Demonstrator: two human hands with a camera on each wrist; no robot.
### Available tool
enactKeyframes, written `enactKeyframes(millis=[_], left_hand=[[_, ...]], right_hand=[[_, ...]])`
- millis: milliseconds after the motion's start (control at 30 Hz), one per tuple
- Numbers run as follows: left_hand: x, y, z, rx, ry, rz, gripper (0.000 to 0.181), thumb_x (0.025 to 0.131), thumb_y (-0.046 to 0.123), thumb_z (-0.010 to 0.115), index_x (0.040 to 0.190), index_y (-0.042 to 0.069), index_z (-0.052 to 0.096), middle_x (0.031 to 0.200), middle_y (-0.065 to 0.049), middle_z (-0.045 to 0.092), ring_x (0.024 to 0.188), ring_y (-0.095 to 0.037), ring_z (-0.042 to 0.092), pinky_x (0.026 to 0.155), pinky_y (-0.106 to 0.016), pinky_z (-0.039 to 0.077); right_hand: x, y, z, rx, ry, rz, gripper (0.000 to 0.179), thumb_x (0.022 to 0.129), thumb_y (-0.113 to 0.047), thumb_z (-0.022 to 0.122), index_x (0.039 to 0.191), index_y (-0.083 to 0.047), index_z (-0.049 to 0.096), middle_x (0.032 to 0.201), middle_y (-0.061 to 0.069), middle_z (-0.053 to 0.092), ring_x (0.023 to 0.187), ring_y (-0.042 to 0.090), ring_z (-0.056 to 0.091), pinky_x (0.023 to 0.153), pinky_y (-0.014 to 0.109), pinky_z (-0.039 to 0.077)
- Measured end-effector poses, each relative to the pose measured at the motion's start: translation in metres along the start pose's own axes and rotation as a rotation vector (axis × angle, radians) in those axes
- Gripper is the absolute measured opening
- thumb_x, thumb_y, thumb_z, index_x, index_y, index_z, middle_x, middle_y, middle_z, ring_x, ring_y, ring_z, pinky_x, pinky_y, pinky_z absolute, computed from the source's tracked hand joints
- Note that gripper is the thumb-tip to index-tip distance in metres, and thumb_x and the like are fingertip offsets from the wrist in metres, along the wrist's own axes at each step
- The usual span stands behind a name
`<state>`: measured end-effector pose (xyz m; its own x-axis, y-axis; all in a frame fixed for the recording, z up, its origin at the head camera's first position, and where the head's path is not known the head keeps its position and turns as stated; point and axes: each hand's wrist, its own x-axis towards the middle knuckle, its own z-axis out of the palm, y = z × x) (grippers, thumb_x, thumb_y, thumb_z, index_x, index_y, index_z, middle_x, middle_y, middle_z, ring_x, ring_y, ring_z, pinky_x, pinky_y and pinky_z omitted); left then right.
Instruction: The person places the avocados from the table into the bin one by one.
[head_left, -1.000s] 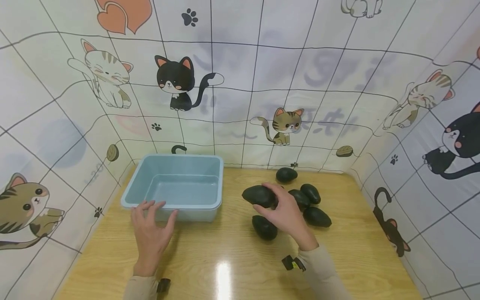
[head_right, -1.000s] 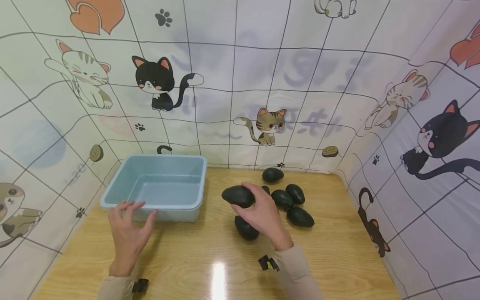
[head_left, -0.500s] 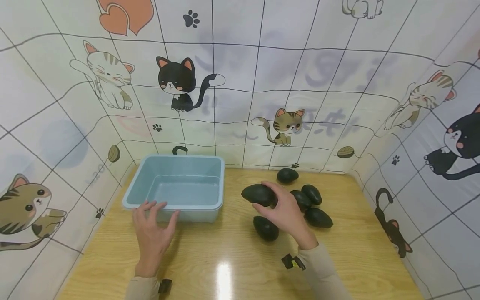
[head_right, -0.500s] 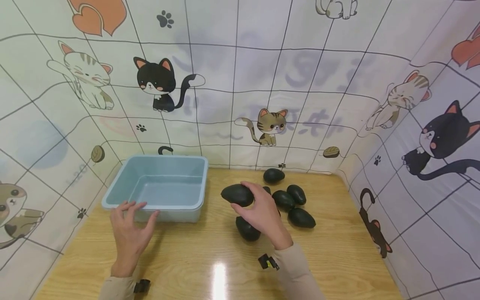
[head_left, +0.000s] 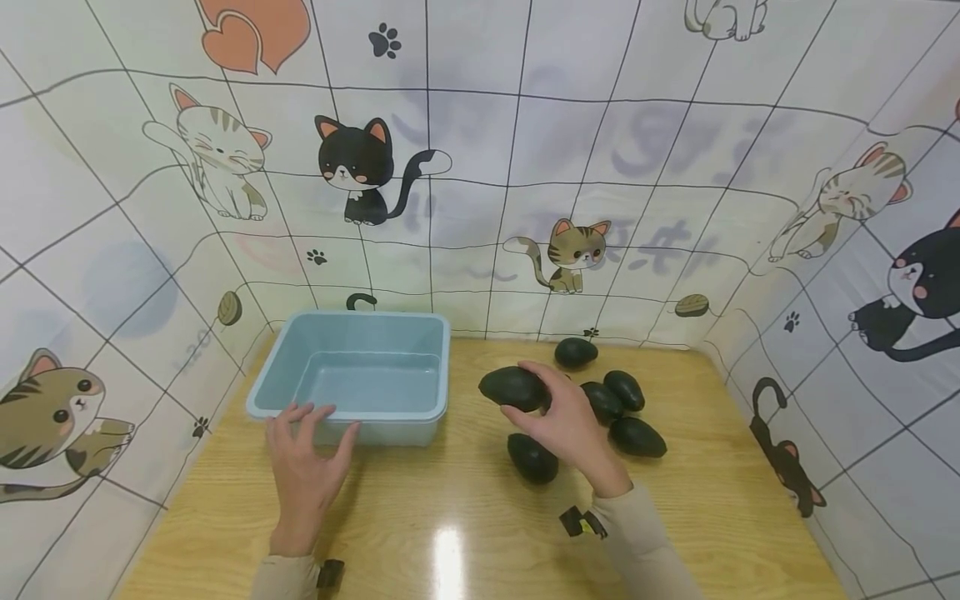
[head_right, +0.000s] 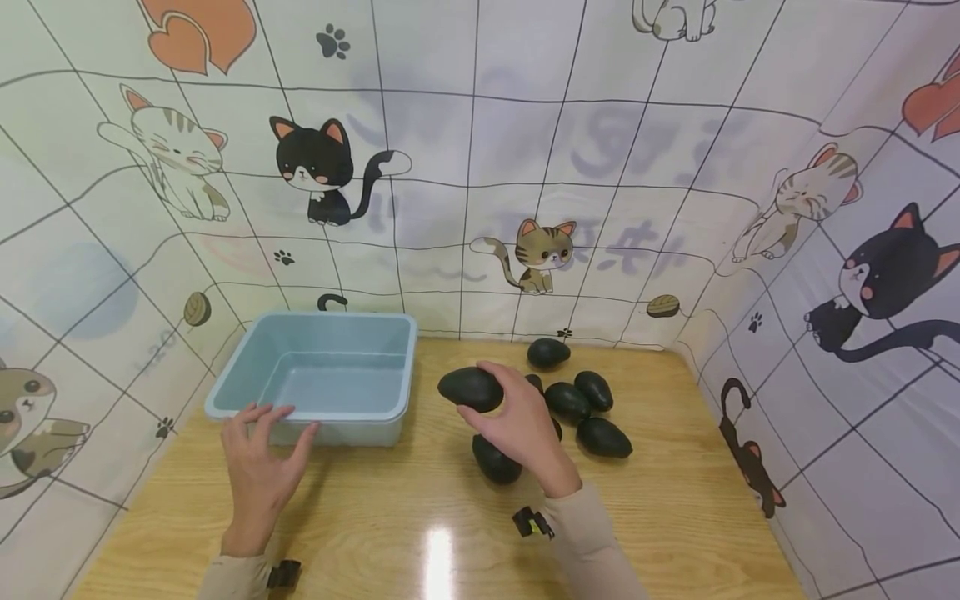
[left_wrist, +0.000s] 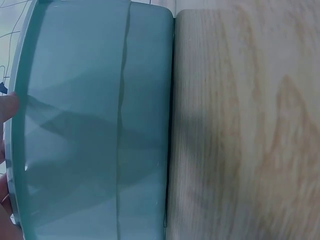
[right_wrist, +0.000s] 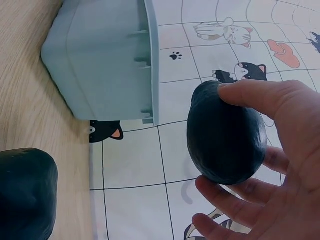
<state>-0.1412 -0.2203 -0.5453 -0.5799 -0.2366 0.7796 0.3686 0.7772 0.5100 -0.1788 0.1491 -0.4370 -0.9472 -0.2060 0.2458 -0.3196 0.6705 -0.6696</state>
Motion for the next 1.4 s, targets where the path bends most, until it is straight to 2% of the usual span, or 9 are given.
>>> enactKeyframes(millis=[167, 467, 667, 900, 1133, 1200, 1233, 1367, 1400], left_hand=[[-0.001, 0.0, -0.001, 0.016, -0.032, -0.008, 0.045, 0.084, 0.033, 0.083, 0.113, 0.0, 0.072, 0.121, -0.034, 0.057, 0.123, -0.059, 0.052, 0.118, -0.084, 0.017], [-0.002, 0.0, 0.002, -0.003, 0.015, 0.008, 0.049, 0.087, 0.043, 0.081, 0.109, -0.001, 0.073, 0.117, -0.034, 0.06, 0.117, -0.058, 0.053, 0.112, -0.081, 0.025], [-0.002, 0.0, 0.002, -0.004, 0.014, 0.009, 0.047, 0.084, 0.039, 0.083, 0.108, 0.0, 0.073, 0.118, -0.033, 0.059, 0.117, -0.058, 0.052, 0.113, -0.081, 0.024], [0.0, 0.0, 0.002, 0.001, 0.005, 0.015, 0.047, 0.086, 0.04, 0.083, 0.11, 0.0, 0.073, 0.119, -0.033, 0.059, 0.119, -0.06, 0.052, 0.114, -0.083, 0.022], [0.001, -0.001, 0.002, 0.008, 0.015, 0.038, 0.047, 0.086, 0.04, 0.082, 0.109, 0.0, 0.073, 0.118, -0.033, 0.059, 0.117, -0.06, 0.052, 0.108, -0.08, 0.027], [0.001, -0.001, 0.001, 0.012, 0.012, 0.044, 0.047, 0.088, 0.04, 0.081, 0.109, -0.001, 0.072, 0.117, -0.034, 0.058, 0.117, -0.06, 0.052, 0.106, -0.077, 0.029], [0.001, 0.0, 0.001, 0.013, 0.012, 0.045, 0.047, 0.088, 0.041, 0.08, 0.109, -0.001, 0.072, 0.117, -0.034, 0.058, 0.117, -0.06, 0.052, 0.106, -0.077, 0.029], [0.001, 0.0, 0.002, 0.009, 0.015, 0.05, 0.05, 0.092, 0.046, 0.077, 0.109, -0.001, 0.072, 0.117, -0.033, 0.058, 0.117, -0.059, 0.053, 0.106, -0.077, 0.029], [0.001, 0.0, 0.002, 0.009, 0.016, 0.051, 0.052, 0.093, 0.048, 0.077, 0.109, -0.001, 0.072, 0.117, -0.033, 0.058, 0.117, -0.059, 0.053, 0.106, -0.077, 0.029]], right_hand=[[0.003, -0.003, 0.0, 0.007, -0.004, -0.005, 0.071, 0.088, -0.041, 0.086, 0.15, -0.02, 0.059, 0.151, 0.004, 0.064, 0.137, 0.033, 0.063, 0.107, 0.057, 0.053], [0.005, -0.004, 0.0, 0.0, -0.01, -0.008, 0.071, 0.087, -0.04, 0.087, 0.149, -0.018, 0.06, 0.15, 0.005, 0.065, 0.137, 0.033, 0.062, 0.108, 0.056, 0.053], [0.007, -0.004, -0.003, -0.003, 0.006, -0.002, 0.072, 0.086, -0.041, 0.087, 0.149, -0.019, 0.06, 0.149, 0.004, 0.064, 0.138, 0.032, 0.062, 0.109, 0.056, 0.052], [0.01, -0.007, -0.005, -0.008, 0.001, -0.013, 0.073, 0.087, -0.041, 0.087, 0.15, -0.02, 0.059, 0.152, 0.002, 0.063, 0.139, 0.03, 0.061, 0.11, 0.055, 0.052], [0.015, -0.009, -0.005, -0.018, 0.013, -0.032, 0.071, 0.087, -0.041, 0.087, 0.15, -0.019, 0.06, 0.151, 0.002, 0.063, 0.14, 0.028, 0.061, 0.111, 0.053, 0.052], [0.016, -0.01, -0.005, -0.022, 0.014, -0.036, 0.071, 0.087, -0.042, 0.086, 0.15, -0.02, 0.06, 0.151, 0.002, 0.063, 0.118, 0.03, 0.07, 0.103, 0.051, 0.055], [0.016, -0.011, -0.005, -0.026, 0.014, -0.04, 0.071, 0.087, -0.042, 0.086, 0.15, -0.02, 0.06, 0.151, 0.002, 0.063, 0.117, 0.03, 0.07, 0.102, 0.051, 0.056], [0.018, -0.014, -0.004, -0.023, 0.003, -0.047, 0.072, 0.088, -0.043, 0.085, 0.151, -0.021, 0.059, 0.153, 0.002, 0.062, 0.122, 0.031, 0.069, 0.106, 0.052, 0.054], [0.019, -0.014, -0.004, -0.021, 0.001, -0.049, 0.072, 0.088, -0.043, 0.085, 0.151, -0.02, 0.059, 0.154, 0.002, 0.061, 0.134, 0.031, 0.064, 0.112, 0.054, 0.051]])
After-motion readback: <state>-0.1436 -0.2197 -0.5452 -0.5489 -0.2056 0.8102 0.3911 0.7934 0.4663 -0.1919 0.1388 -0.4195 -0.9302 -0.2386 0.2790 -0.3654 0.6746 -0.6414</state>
